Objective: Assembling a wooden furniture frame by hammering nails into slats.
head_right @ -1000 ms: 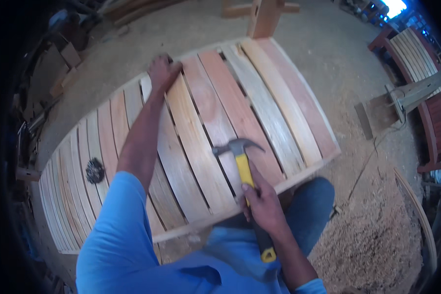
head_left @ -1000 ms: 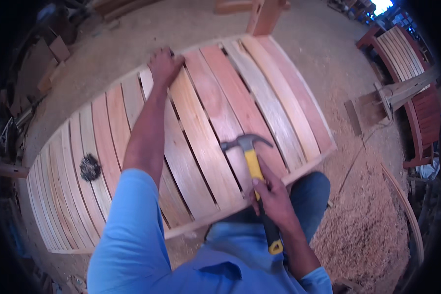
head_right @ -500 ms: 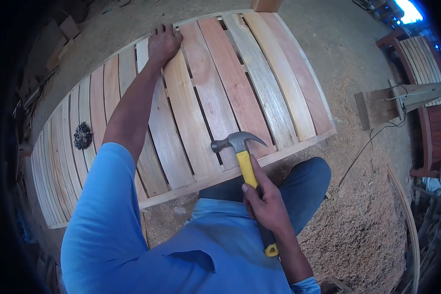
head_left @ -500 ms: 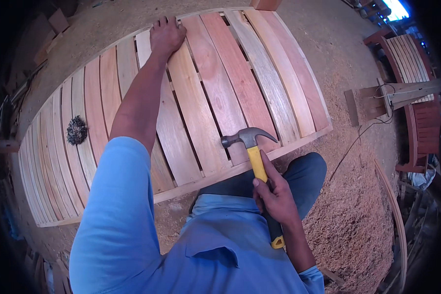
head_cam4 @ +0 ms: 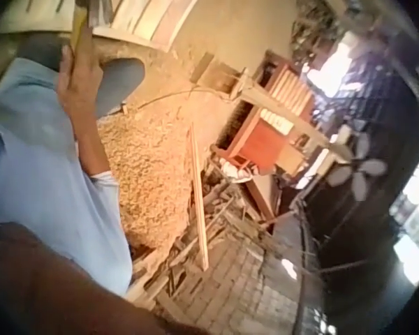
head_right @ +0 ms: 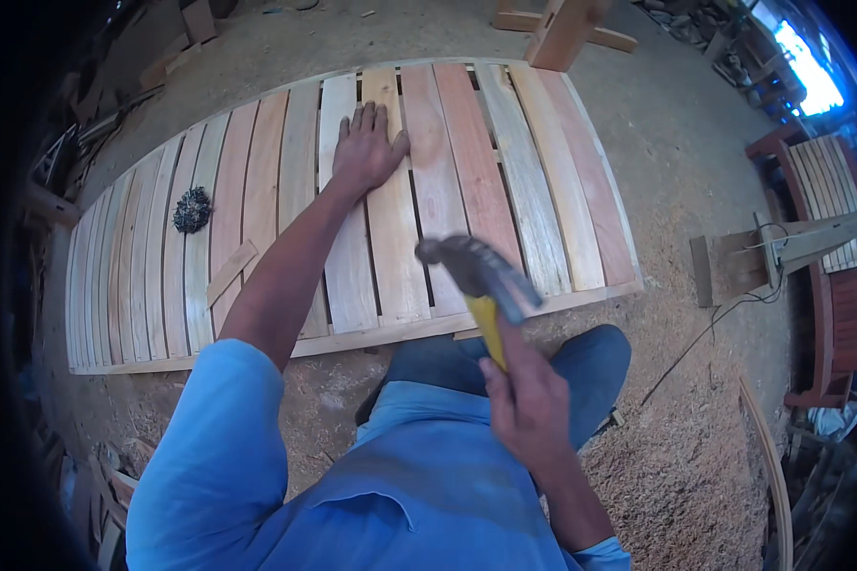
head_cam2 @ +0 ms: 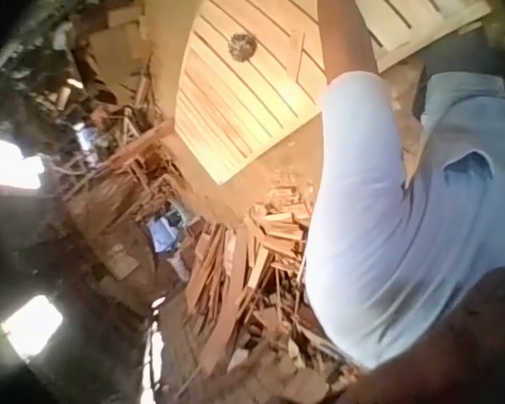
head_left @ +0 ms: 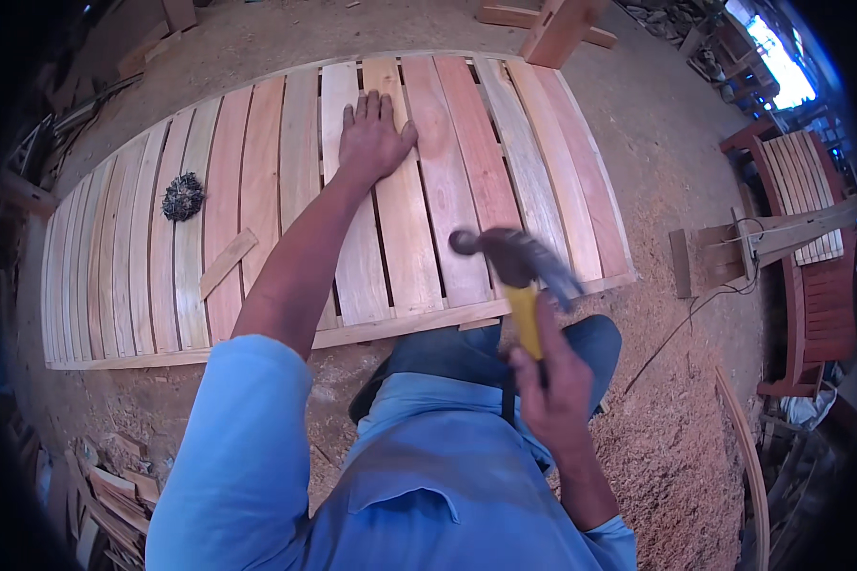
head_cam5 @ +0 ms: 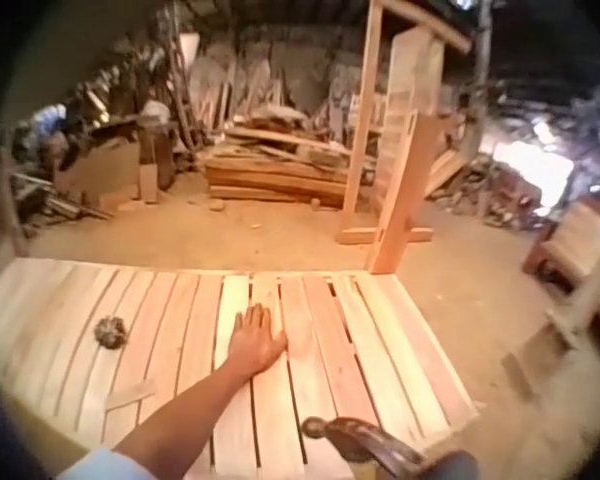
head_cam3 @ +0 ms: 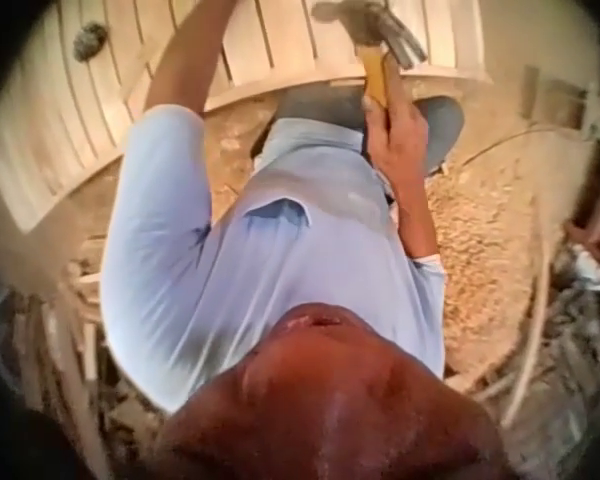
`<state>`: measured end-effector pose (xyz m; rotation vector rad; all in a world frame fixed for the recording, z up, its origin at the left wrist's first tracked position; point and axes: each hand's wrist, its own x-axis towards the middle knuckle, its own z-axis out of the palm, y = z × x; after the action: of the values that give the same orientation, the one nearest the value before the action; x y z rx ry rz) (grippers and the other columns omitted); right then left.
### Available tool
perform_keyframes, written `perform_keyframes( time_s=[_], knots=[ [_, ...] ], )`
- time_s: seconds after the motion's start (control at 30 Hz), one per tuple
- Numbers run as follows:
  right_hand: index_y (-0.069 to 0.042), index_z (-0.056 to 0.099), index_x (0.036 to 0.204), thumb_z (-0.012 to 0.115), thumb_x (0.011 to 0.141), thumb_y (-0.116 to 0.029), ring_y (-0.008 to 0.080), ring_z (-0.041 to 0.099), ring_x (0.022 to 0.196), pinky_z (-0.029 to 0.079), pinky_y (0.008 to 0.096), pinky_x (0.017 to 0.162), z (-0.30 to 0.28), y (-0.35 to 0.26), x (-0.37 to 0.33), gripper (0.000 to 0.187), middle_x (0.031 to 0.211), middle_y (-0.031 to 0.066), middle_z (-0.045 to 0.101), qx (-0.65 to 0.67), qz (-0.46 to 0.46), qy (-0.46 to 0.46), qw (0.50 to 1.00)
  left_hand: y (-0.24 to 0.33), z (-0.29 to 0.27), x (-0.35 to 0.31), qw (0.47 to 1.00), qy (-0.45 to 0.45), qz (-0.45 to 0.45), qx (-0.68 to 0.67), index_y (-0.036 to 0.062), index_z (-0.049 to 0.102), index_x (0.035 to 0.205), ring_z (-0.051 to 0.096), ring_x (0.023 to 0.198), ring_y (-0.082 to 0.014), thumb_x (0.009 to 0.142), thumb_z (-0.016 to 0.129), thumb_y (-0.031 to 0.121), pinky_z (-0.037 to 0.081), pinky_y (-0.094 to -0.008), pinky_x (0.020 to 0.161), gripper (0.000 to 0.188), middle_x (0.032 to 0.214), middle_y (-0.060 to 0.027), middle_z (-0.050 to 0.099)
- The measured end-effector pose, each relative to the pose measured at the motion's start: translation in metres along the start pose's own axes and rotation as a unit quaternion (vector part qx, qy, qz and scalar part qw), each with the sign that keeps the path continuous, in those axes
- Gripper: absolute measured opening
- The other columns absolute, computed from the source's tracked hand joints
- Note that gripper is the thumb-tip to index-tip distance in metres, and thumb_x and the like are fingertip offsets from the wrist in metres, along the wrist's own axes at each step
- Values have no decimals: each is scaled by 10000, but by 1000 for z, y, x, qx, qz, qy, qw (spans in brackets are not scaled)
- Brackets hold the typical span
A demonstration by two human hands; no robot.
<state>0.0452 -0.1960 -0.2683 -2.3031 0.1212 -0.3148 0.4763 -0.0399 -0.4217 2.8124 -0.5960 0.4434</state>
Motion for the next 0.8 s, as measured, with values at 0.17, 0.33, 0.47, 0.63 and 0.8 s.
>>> perform_keyframes(
  time_s=[0.17,0.33,0.47,0.63,0.8],
  knots=[
    [-76,357,1778,556,1182,-125,144,628,715,553,279,654,-23,-45,4,630,984,119,697,220,-108,259,934,5,-10,-19,999,-30,-23,12,-44,379,1738,297,1720,-392,1112,445,607,202,-590,1402,905,1832,-256,347],
    [30,556,1546,692,1132,-228,194,673,708,576,347,653,-10,-10,-26,507,943,111,689,40,-48,84,995,15,-14,-21,999,-32,-27,23,-53,390,1730,321,1709,-388,1111,447,602,211,-591,1398,903,1822,-257,367],
    [-101,492,1720,678,1094,-49,416,748,821,611,458,749,31,22,-20,656,992,250,742,-115,27,-150,982,13,-12,-13,999,29,-15,15,-70,459,1677,409,1655,-424,1102,506,562,270,-628,1366,856,1758,-294,446],
    [-26,375,1775,576,1129,-31,115,628,676,559,298,640,18,2,-14,676,914,90,730,20,-75,40,996,12,-3,-26,999,20,-17,18,-64,459,1679,412,1655,-415,1102,498,563,277,-628,1363,852,1765,-290,440],
    [16,447,1667,648,1128,-150,235,677,685,588,366,641,19,33,-36,599,900,138,693,-21,-88,29,995,14,-10,-19,999,24,-20,12,-55,448,1689,391,1668,-409,1107,489,570,265,-626,1369,855,1775,-282,429]
  ],
)
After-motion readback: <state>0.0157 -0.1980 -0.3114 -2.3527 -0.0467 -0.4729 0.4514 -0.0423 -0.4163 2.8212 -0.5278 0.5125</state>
